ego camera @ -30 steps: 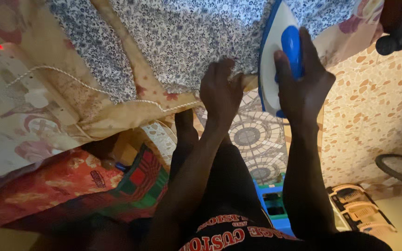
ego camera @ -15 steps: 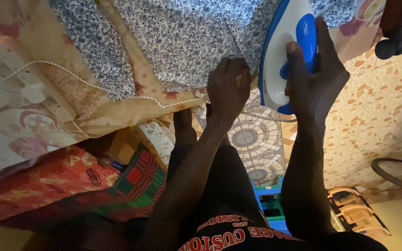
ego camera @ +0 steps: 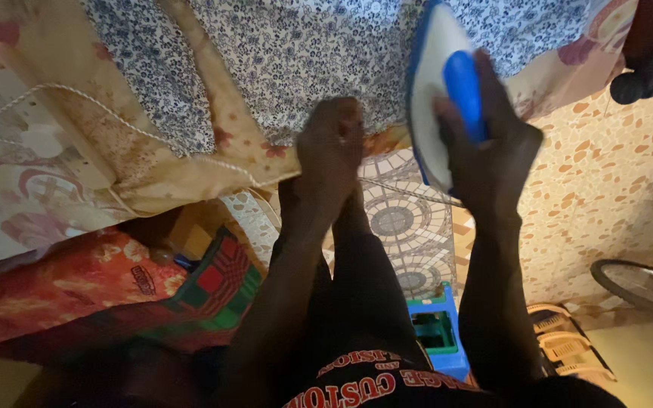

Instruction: The person irons a patterned shirt using an iron on a bed, moving the iron across the fabric by hand before picking up and folding the shirt.

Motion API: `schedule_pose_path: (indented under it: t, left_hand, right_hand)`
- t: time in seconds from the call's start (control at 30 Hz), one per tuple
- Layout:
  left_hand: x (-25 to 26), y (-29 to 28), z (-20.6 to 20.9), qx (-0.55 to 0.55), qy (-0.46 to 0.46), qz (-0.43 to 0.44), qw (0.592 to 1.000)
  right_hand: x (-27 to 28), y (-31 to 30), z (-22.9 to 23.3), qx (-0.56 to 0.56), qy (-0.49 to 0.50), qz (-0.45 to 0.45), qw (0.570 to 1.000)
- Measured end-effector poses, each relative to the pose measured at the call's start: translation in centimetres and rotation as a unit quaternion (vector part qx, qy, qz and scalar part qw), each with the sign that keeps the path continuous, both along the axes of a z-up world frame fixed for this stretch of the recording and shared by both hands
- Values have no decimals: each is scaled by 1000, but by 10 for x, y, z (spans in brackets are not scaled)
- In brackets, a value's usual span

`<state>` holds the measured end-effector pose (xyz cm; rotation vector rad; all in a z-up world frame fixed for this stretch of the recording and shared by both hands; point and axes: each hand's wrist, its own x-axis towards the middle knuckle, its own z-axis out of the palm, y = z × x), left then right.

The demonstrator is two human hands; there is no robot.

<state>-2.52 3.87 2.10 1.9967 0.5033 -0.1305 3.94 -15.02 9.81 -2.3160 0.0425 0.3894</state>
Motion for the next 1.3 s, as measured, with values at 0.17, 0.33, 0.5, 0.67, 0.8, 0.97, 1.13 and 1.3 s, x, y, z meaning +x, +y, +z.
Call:
schedule_pose_path:
  t: [0.17,0.33,0.5,0.67,0.8,0.97,1.13,1.3]
  left_hand:
    - [6,22,-2,124,108,-8,986]
    - [2,26,-6,87,197,22,976]
    - [-10,32,-6,95,168,5,981]
    - [-8,35,-9,79,143,4,987]
    - [-18,37,-13,38,78,2,996]
    - [-23,41,-17,34,87,-1,996]
    - [-31,43,-10,139,104,-7,985]
    - [-36,48,0,101,167,75,978]
  right_hand:
    - [-20,40,-3,30,-28,91,995]
    - [-17,78,-22,-9,26,85,996]
    - [-30,82,-23,-31,1,26,999]
    - [-27,85,-33,-20,-11,33,999]
    - [-20,89,-42,-20,17,15,1000]
    - [-44,84,-24,-29,7,56,998]
    - [-33,95,-27,-22,16,25,999]
    - [-29,100,-27,10,59,43,997]
